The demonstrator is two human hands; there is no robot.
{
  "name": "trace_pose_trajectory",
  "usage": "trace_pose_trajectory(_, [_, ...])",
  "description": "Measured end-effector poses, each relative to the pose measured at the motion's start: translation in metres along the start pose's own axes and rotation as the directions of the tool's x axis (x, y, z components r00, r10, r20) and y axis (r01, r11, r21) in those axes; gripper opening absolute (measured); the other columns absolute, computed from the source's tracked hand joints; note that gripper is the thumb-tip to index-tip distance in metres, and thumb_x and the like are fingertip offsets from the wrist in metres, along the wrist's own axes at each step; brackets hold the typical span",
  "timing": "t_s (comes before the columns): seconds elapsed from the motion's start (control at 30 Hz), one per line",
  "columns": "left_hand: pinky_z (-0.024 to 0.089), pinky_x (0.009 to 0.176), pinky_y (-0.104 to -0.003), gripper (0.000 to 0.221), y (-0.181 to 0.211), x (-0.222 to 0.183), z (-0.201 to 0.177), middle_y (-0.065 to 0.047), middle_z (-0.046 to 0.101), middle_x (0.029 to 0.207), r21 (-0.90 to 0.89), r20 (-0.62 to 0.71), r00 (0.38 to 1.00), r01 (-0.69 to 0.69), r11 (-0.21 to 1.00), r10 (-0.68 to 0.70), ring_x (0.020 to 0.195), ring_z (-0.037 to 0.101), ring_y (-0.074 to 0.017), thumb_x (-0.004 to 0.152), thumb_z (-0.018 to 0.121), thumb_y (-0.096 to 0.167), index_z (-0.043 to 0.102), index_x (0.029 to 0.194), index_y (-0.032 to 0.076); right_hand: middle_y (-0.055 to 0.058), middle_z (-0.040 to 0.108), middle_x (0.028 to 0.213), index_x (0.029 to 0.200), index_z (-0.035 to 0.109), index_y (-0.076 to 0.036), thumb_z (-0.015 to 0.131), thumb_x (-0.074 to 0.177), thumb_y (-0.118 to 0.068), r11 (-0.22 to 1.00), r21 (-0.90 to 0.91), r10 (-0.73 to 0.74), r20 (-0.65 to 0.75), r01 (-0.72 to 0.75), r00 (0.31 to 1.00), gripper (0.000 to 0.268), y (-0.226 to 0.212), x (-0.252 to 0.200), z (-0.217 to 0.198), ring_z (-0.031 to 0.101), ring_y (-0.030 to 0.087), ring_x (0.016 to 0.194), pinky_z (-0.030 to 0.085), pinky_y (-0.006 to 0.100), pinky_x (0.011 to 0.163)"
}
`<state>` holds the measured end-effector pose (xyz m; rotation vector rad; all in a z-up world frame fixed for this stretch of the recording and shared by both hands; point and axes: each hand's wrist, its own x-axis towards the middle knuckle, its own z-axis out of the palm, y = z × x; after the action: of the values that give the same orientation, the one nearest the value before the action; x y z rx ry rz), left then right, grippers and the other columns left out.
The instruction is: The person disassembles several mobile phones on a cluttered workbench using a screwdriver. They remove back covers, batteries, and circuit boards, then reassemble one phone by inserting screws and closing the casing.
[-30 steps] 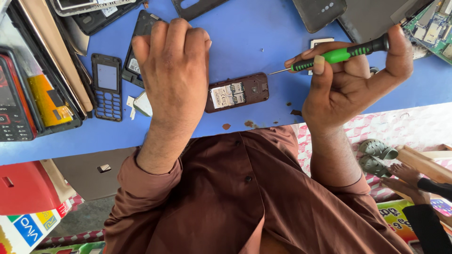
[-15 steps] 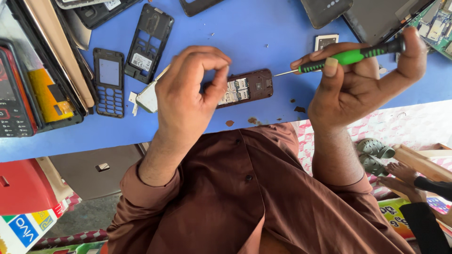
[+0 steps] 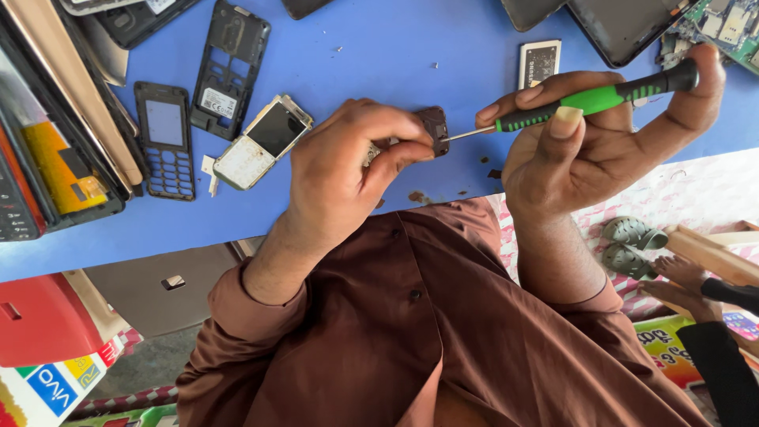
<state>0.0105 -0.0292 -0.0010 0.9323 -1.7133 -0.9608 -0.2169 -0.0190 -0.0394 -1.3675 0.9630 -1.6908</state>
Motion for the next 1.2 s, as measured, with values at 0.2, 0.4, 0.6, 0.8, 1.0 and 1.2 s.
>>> trace_pose_trajectory(0.2, [0.066,0.093,-0.032,0.041,-0.004,-0.007,0.011,-0.020,0.070,0.109,-0.360,0.019,0.994,0.108,0.927,-0.108,0.107,0.076,-0.0231,0.106,0.067,-0.018,0.038,0.125,0.002,0.023,0.071,0.093,0.159,0.005,-0.026,0.059,0.115,-0.020,0.994,-0.052,-0.100,-0.047,0.097,0.994,0.071,-0.002,-0.002,-0.005,0.072,0.030,0.059,0.066,0.045,0.064])
trace_pose_trajectory(0.4, [0.069,0.094,-0.034,0.039,-0.003,-0.008,0.014,-0.023,0.067,0.110,-0.532,0.047,0.980,0.186,0.826,-0.191,0.106,0.074,-0.0250,0.107,0.067,-0.016,0.036,0.124,0.001,0.022,0.070,0.089,0.158,0.003,-0.024,0.058,0.114,-0.018,0.989,-0.059,-0.140,-0.091,0.135,0.986,0.070,-0.001,-0.002,-0.003,0.070,0.030,0.057,0.064,0.044,0.061])
trace_pose_trajectory(0.6, [0.070,0.089,-0.032,0.040,-0.002,-0.008,0.018,-0.021,0.068,0.107,-0.614,0.040,0.973,0.203,0.763,-0.227,0.101,0.075,-0.0227,0.107,0.068,-0.013,0.037,0.125,0.003,0.022,0.067,0.090,0.157,-0.004,-0.022,0.059,0.113,-0.016,0.990,0.047,-0.120,-0.166,0.130,0.979,0.077,-0.002,-0.007,0.001,0.070,0.030,0.054,0.064,0.044,0.057])
trace_pose_trajectory(0.8, [0.069,0.084,-0.029,0.042,-0.001,-0.007,0.020,-0.020,0.070,0.104,-0.582,0.040,0.979,0.185,0.792,-0.200,0.097,0.076,-0.0213,0.105,0.071,-0.012,0.038,0.124,0.005,0.020,0.067,0.085,0.158,0.004,-0.022,0.061,0.111,-0.019,0.992,0.043,-0.112,-0.137,0.119,0.984,0.074,-0.004,-0.009,-0.005,0.068,0.030,0.051,0.063,0.045,0.055])
trace_pose_trajectory(1.0, [0.068,0.085,-0.030,0.041,0.000,-0.008,0.022,-0.019,0.069,0.103,-0.592,0.038,0.979,0.183,0.785,-0.199,0.096,0.075,-0.0210,0.105,0.071,-0.014,0.039,0.121,0.005,0.019,0.066,0.083,0.157,0.004,-0.021,0.060,0.109,-0.019,0.982,0.065,-0.165,-0.147,0.176,0.975,0.073,0.001,-0.010,-0.010,0.068,0.029,0.050,0.064,0.046,0.055])
trace_pose_trajectory(1.2, [0.068,0.083,-0.030,0.043,-0.002,-0.008,0.024,-0.019,0.069,0.101,-0.592,0.027,0.979,0.177,0.786,-0.201,0.094,0.075,-0.0216,0.104,0.071,-0.016,0.039,0.122,0.005,0.021,0.062,0.094,0.157,-0.003,-0.016,0.056,0.109,-0.017,0.977,0.160,-0.096,-0.251,0.139,0.963,0.076,0.005,-0.017,-0.005,0.069,0.031,0.049,0.063,0.044,0.052])
